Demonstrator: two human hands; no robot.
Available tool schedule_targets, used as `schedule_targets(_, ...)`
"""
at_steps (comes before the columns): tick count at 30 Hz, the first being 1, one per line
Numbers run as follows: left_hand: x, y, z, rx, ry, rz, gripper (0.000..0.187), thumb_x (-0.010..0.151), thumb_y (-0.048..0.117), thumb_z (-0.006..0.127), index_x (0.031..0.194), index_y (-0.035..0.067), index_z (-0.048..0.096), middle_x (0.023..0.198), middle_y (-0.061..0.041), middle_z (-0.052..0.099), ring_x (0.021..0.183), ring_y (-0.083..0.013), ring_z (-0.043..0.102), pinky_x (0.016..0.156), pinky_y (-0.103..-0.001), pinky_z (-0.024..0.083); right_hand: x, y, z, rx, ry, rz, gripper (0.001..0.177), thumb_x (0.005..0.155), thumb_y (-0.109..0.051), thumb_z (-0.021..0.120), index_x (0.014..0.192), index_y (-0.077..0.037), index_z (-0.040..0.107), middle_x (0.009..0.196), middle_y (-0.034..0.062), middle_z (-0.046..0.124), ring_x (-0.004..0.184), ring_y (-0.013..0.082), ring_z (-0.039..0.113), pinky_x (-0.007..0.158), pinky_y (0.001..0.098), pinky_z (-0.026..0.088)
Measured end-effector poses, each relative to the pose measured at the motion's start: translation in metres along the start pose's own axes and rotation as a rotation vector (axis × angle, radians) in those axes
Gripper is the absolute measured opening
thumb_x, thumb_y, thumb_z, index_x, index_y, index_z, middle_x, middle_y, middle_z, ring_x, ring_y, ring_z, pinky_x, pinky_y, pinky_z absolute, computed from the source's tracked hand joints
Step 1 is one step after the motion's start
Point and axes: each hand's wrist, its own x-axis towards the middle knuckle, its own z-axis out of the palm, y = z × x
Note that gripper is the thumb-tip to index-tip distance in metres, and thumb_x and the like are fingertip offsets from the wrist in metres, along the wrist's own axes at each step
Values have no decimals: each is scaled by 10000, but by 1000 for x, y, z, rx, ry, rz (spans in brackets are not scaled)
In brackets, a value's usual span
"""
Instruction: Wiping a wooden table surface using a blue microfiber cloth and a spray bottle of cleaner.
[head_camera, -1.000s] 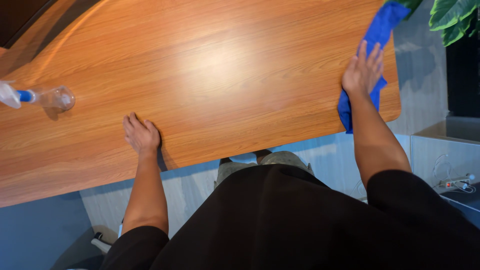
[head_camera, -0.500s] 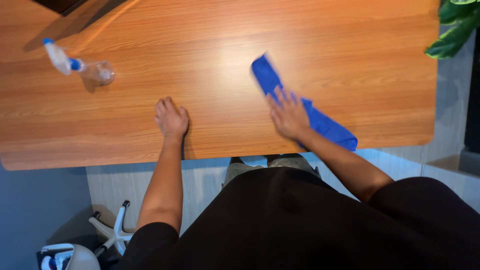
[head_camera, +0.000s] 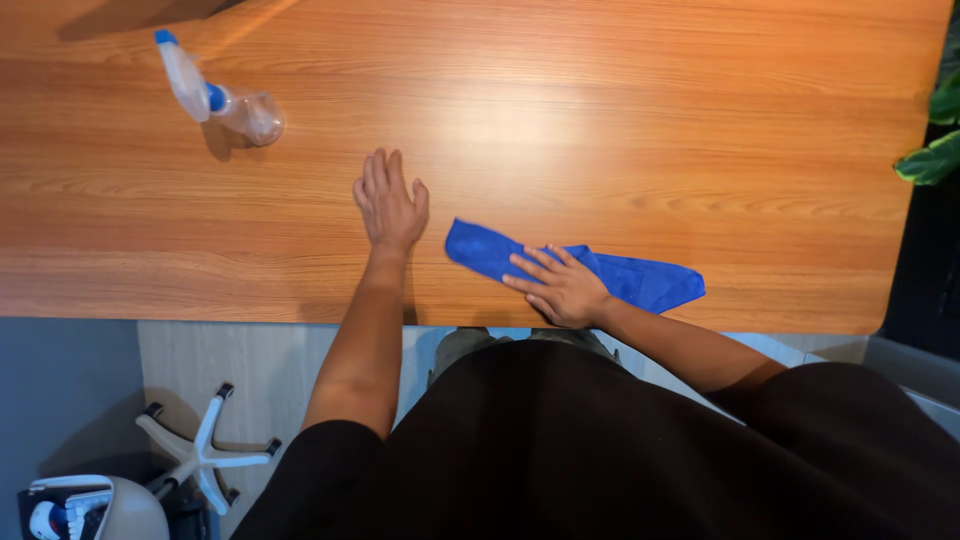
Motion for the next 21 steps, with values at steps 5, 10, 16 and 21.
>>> schedule_targets(5,2,0,-1,-40,52,-3,559,951,290,605,1443,39,523,1526,-199,473,1461,-348,383,1140,-545,281,54,10,-12,-36,73,129,484,1027,-320,500,1506,-249,502,1608,119,405,1491,346,330,1196,572,228)
schedule_targets(10,4,-4,-2,2,65,39,550,961,293,597,1445,37,540,1519,-202,500,1465,-345,394,1147,-543,292,105,32,-32,-94,182,309,514,1027,-292,493,1537,-224,485,1632,129,388,1515,339,320,1228,572,222)
schedule_targets(16,4,-5,2,14,49,16,569,932,296,598,1433,33,546,1514,-205,510,1459,-348,401,1136,-552,282,172,90,-57,-93,288,501,542,1056,-299,451,1583,-175,438,1647,158,350,1522,380,282,1215,594,199)
schedule_targets(21,5,-5,4,33,30,20,560,945,289,591,1436,23,552,1519,-208,516,1459,-344,407,1156,-554,279,224,150,-93,-50,376,654,550,1087,-291,401,1622,-170,374,1681,172,275,1549,387,210,1230,598,135)
